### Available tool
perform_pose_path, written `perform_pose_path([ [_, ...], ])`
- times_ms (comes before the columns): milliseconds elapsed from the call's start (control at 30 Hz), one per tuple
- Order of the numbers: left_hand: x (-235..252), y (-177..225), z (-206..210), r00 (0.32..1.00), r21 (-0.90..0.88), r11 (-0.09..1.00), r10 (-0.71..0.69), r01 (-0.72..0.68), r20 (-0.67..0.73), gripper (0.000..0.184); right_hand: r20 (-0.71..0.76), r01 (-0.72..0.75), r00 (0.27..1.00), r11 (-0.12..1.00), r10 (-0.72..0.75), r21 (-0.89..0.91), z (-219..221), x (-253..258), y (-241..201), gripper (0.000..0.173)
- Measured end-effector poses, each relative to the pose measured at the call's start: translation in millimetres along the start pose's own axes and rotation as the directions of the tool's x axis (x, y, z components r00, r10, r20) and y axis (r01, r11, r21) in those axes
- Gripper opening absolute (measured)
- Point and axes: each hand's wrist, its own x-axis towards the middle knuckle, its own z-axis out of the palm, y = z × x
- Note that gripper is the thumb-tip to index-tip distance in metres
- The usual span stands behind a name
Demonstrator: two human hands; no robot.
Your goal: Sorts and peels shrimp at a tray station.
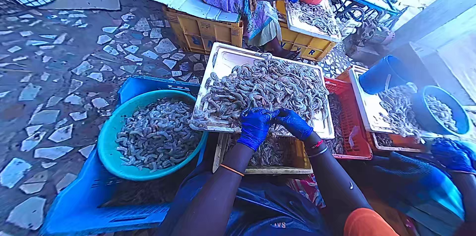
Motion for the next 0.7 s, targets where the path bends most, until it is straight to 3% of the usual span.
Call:
perform_pose_path([
  [67, -0.2, 0.7, 1.5, 0.998, 0.103, 0.995, -0.009, 0.016, -0.070, 0.031, -0.039, -0.023, 0.999, 0.958, 0.036, 0.287, 16.2, -4.3, -1.8, 0.023],
  [133, -2.8, 2.1, 4.2, 0.994, 0.263, 0.963, -0.026, 0.052, -0.102, 0.032, -0.096, -0.023, 0.994, 0.936, 0.061, 0.352, 30.6, -6.5, 1.1, 0.026],
  [200, -4.1, 10.4, 3.2, 0.993, 0.397, 0.911, -0.117, 0.113, -0.013, 0.040, -0.155, -0.013, 0.987, 0.983, 0.042, 0.183, 35.7, -4.0, 9.4, 0.026],
  [300, -3.3, 18.9, 2.0, 0.973, 0.436, 0.889, -0.204, 0.139, 0.105, 0.033, -0.162, -0.066, 0.985, 0.996, 0.056, -0.054, 32.5, -3.9, 7.7, 0.028],
  [433, -5.6, 20.3, -4.5, 0.969, 0.263, 0.945, -0.228, 0.195, 0.097, 0.031, -0.177, -0.044, 0.984, 0.985, 0.014, -0.168, 24.7, -12.4, 7.8, 0.035],
  [533, -2.0, 20.2, -17.6, 0.918, 0.116, 0.919, -0.388, 0.378, 0.081, 0.031, -0.186, 0.089, 0.977, 0.992, -0.103, -0.084, 26.9, -22.2, 10.9, 0.027],
  [600, 0.9, 14.2, -28.4, 0.878, 0.127, 0.889, -0.456, 0.441, 0.145, 0.033, -0.163, 0.123, 0.979, 0.992, -0.119, 0.015, 27.5, -24.5, 13.0, 0.024],
  [700, -5.4, 1.8, -29.3, 0.920, 0.009, 0.955, -0.287, 0.296, 0.266, 0.038, -0.156, 0.150, 0.978, 0.987, -0.140, 0.053, 28.8, -24.1, 15.7, 0.024],
])
